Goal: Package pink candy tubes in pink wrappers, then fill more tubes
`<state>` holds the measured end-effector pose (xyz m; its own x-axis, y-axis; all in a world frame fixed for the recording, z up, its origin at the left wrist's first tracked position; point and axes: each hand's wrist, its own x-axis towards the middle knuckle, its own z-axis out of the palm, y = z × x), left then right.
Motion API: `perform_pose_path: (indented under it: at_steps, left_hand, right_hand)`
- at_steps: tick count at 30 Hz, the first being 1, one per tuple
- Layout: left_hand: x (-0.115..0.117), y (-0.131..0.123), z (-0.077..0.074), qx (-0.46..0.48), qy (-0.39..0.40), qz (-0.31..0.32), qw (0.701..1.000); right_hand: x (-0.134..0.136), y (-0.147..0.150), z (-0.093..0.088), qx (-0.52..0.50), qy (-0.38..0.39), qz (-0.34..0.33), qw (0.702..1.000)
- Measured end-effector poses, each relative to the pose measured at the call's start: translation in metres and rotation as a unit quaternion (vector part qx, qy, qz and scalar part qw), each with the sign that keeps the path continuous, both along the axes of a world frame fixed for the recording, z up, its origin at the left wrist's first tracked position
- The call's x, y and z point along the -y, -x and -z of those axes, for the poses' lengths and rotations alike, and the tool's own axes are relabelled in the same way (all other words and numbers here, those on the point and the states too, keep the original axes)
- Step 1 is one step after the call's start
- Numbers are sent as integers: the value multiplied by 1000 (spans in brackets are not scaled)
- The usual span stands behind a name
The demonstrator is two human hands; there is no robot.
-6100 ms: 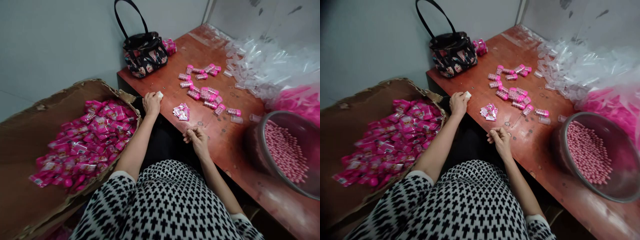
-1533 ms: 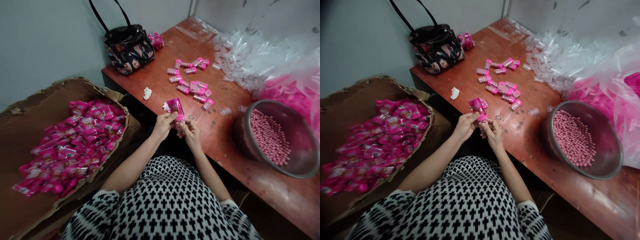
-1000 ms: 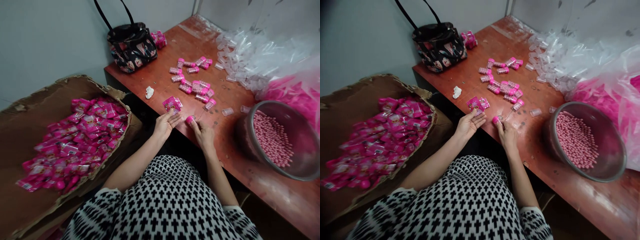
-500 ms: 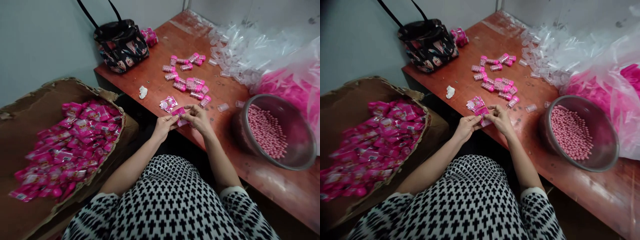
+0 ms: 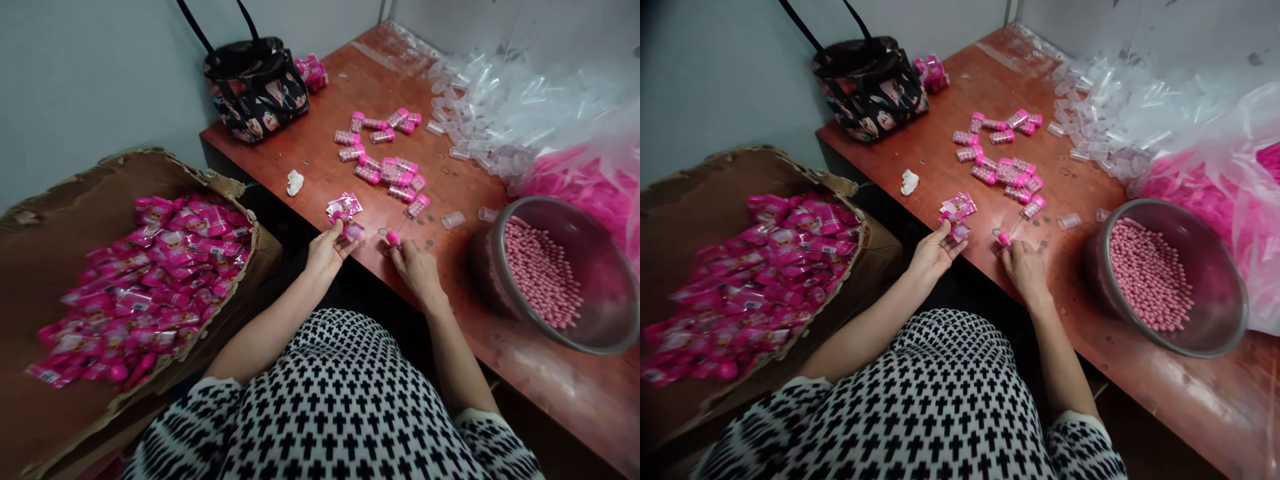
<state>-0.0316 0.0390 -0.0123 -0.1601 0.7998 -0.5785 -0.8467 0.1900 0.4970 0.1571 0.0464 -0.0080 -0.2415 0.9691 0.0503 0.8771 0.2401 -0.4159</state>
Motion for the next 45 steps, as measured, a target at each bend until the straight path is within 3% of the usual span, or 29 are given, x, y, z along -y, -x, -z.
perform_pose_path:
  at_steps: [2,4,6,8,14,20,26,33,35,38,40,45]
  left_hand:
    - [0,-3,0,13,-1,-2,1000]
    - [0,-6,0,24,-2,1,1000]
    - [-1,-9,0,33,-4,2,999]
    - [0,-11,1,41,-16,1,999]
    - [1,-12,2,42,-50,27,997]
    - [1,-8,-4,-9,-86,82,993]
    - [1,-9,-11,-57,-138,124,981]
    - [2,-13,-9,-77,-135,187,970]
    - [1,-11,-10,-95,-138,191,967]
    - [-1,-7,-12,-138,-146,199,959]
    - [-2,-5,-12,-165,-157,216,949]
    - [1,-5,-11,-193,-177,229,938]
  right_hand:
    - [10,9,-1,-177,91,18,980]
    - [21,21,-5,-329,189,24,925]
    - [31,33,-8,-409,234,25,882]
    - [35,42,-10,-434,233,28,870]
    - [31,50,-5,-429,221,35,875]
    - [29,53,-3,-449,239,11,861]
    - [27,53,2,-427,198,16,882]
    - [28,52,9,-391,141,18,909]
    - [27,51,8,-415,171,11,894]
    - [24,49,6,-483,267,-9,834]
    - [22,49,6,-506,290,-11,812]
    - [20,50,4,-451,202,-1,869]
